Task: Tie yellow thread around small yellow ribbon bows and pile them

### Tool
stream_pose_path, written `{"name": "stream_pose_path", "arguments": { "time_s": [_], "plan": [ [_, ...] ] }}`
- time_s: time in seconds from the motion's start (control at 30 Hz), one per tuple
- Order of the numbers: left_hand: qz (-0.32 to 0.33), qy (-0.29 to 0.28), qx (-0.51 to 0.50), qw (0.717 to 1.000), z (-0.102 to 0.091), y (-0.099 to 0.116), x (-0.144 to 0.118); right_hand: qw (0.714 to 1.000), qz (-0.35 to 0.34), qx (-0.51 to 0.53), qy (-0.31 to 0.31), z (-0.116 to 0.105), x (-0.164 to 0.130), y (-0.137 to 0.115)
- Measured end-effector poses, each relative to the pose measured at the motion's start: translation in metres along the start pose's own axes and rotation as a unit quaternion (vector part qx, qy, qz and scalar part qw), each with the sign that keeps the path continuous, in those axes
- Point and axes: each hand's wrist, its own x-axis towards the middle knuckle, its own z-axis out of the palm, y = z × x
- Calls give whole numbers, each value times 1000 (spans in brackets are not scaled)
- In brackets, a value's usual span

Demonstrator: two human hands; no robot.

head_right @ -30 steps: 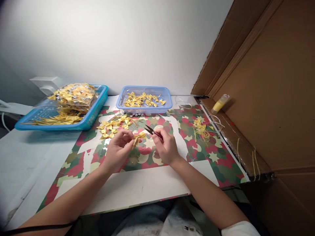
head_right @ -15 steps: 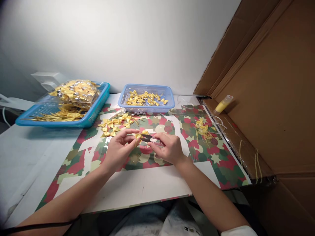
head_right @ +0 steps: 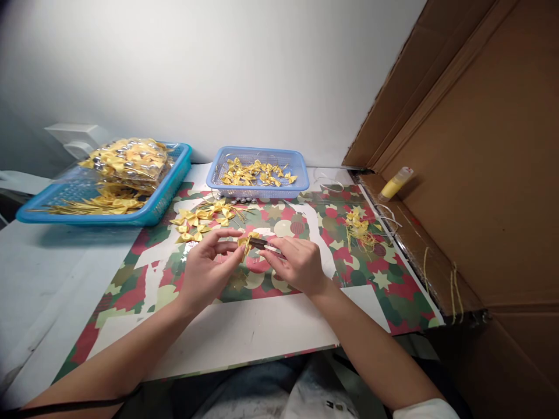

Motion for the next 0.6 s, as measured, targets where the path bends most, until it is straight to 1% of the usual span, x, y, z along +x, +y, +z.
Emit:
{"name": "stream_pose_path", "arguments": {
  "time_s": [0.13,0.43,0.5,0.6],
  "plan": [
    [23,10,10,1000,0,3,0,1000,17,-7,-19,0,-1,1],
    [42,10,19,999,1,2,-1,1000,3,-25,-14,2,-2,1],
    [39,13,33,999,1,1,0,1000,1,-19,-10,3,-2,1],
    [16,10,50,999,0,-3,1,1000,12,-7,-3,5,-2,2]
  ]
}}
